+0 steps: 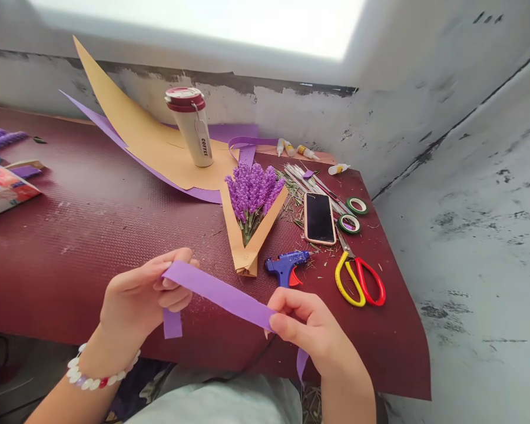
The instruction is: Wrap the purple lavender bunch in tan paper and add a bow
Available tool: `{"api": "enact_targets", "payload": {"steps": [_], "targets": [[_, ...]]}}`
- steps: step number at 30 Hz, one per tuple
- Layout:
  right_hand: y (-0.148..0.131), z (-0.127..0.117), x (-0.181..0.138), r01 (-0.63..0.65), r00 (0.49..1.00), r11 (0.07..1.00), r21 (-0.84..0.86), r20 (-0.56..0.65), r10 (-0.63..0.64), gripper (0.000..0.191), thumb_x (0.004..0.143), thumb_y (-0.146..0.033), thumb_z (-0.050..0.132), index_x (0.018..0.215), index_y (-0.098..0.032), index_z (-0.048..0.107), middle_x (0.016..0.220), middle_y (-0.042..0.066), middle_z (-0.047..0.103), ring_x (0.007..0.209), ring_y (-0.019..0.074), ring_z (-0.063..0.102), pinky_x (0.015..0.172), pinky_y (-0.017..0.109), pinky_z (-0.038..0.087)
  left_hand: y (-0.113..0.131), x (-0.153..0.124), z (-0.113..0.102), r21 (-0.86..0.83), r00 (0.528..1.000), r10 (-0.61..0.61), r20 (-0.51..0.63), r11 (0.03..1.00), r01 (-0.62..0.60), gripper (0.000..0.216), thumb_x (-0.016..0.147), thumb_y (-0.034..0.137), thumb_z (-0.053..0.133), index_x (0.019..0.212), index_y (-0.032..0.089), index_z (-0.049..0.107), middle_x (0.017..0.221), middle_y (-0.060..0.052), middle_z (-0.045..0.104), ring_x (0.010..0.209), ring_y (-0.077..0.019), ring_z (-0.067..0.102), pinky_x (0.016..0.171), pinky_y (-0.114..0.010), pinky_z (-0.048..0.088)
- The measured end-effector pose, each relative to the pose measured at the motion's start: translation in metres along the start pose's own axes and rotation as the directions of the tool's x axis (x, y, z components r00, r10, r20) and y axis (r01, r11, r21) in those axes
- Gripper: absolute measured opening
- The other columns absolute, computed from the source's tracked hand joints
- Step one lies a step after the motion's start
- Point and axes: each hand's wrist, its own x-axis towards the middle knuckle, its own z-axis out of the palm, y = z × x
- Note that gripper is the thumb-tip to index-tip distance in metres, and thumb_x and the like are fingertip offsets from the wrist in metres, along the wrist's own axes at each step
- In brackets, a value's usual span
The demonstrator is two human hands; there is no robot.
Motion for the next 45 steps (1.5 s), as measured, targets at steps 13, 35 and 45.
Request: {"api": "enact_targets", "payload": {"steps": [13, 35, 45], "targets": [[0.029, 0.026, 0.027, 0.279, 0.959, 0.783, 0.556, -0.195, -0.203, 0.04, 0.08, -0.059, 0.07, 0.06, -0.027, 0.058, 0.104, 0.001, 0.076, 0.12, 0.0249, 0.063, 0.112, 0.048, 0.042, -0.028, 0.005, 0.01, -0.129, 0.971, 0.188, -0.15, 0.97, -0.208, 0.05, 0.062, 0.048, 0.09, 0.059, 0.02, 0.048, 0.066, 0.004, 0.058, 0.068, -0.0135, 0.061, 0.088, -0.037, 0.056], [0.027, 0.049, 0.043, 0.364, 0.915, 0.619, 0.696, -0.39, -0.1, 0.042, 0.08, -0.027, 0.08, 0.119, -0.038, 0.07, 0.1, -0.004, 0.076, 0.096, 0.0096, 0.071, 0.082, 0.02, 0.058, -0.046, 0.016, 0.02, 0.003, 0.983, 0.176, -0.049, 0.984, -0.176, 0.055, 0.082, 0.015, 0.077, 0.131, 0.035, 0.062, 0.129, -0.007, 0.068, 0.1, -0.022, 0.073, 0.043, -0.01, 0.05], [0.029, 0.058, 0.041, 0.366, 0.908, 0.67, 0.646, -0.407, -0.103, 0.014, 0.081, -0.019, 0.078, 0.09, -0.024, 0.069, 0.093, -0.003, 0.067, 0.072, 0.0057, 0.062, 0.07, 0.017, 0.054, -0.061, 0.014, 0.021, -0.097, 0.992, 0.103, -0.067, 0.989, -0.109, 0.048, 0.077, 0.02, 0.084, 0.12, 0.035, 0.068, 0.09, 0.0, 0.075, 0.046, -0.0036, 0.057, 0.041, -0.011, 0.044]]}}
